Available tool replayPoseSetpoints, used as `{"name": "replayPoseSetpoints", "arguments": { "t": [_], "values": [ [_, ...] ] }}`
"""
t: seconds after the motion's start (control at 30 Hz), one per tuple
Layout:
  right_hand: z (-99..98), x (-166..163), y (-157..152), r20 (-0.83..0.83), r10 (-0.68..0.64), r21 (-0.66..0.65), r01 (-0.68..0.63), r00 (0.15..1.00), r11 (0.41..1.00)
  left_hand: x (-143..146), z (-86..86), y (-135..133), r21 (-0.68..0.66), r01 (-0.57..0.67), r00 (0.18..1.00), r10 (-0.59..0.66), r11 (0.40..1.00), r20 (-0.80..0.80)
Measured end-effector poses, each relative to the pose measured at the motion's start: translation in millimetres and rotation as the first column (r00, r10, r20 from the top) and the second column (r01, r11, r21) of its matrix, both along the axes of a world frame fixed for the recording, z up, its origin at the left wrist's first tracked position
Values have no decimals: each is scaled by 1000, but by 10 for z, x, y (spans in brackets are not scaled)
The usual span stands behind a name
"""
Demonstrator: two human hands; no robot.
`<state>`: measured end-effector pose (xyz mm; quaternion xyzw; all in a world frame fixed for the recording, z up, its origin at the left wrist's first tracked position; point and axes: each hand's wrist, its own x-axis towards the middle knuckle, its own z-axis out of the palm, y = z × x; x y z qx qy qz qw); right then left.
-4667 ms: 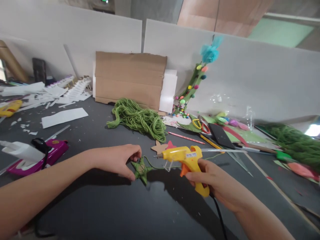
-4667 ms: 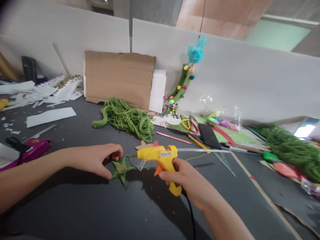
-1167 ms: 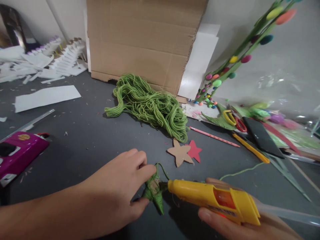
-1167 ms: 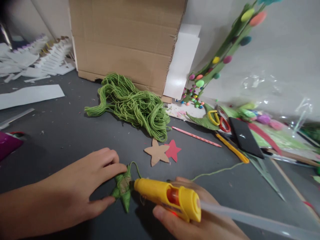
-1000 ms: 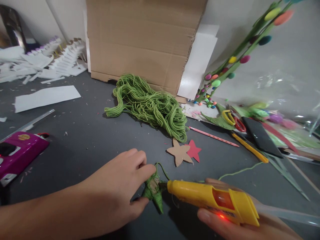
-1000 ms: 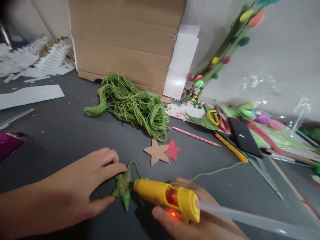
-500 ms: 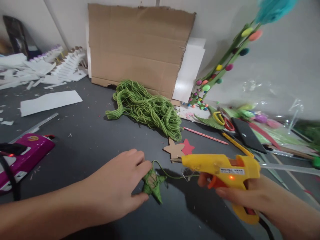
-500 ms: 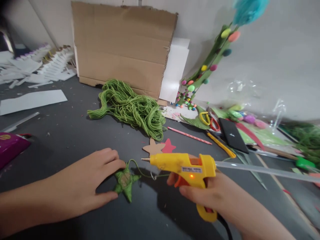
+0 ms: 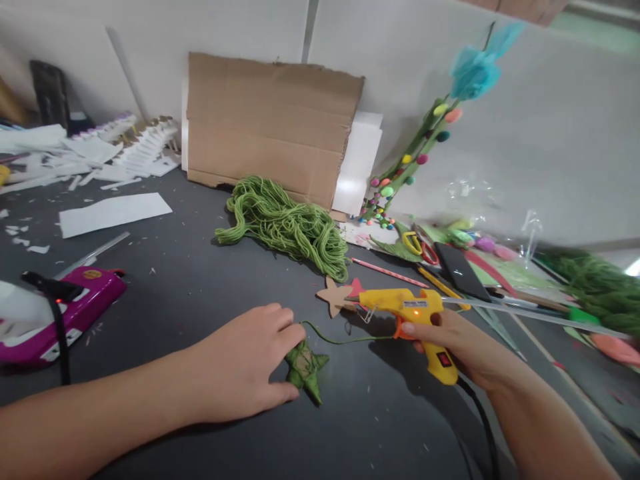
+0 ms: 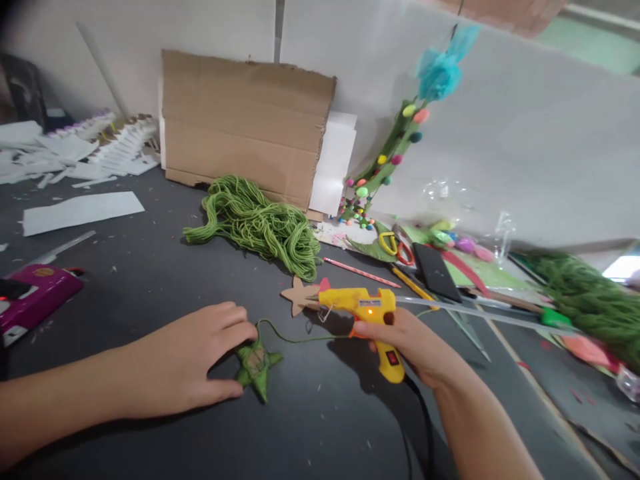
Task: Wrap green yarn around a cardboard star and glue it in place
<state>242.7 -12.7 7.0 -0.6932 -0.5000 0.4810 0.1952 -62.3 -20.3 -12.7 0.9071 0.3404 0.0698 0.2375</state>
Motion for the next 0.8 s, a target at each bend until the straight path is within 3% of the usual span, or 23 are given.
{"name": "replayPoseSetpoints", "arguments": {
  "t": [0.23,0.37,0.5,0.67,0.8],
  "values": [
    [67,-256,93,-140,95,46,-89,986,995,29,19,-4,20,-18,1000,18,1000,-4],
    [132,-388,166,-36,37,85,-34,999,996,38,24,-22,47,-10,1000,10,999,-4],
    [103,-474,249,-3,88,116,-87,996,989,33,24,-32,49,3,1000,-2,999,-20],
    [24,-581,315,180,129,166,-159,975,973,25,20,-14,35,7,999,-6,999,-33],
    [-38,-584,334,441,147,117,-220,885,969,34,10,6,18,14,999,-13,1000,-53]
  ]
}}
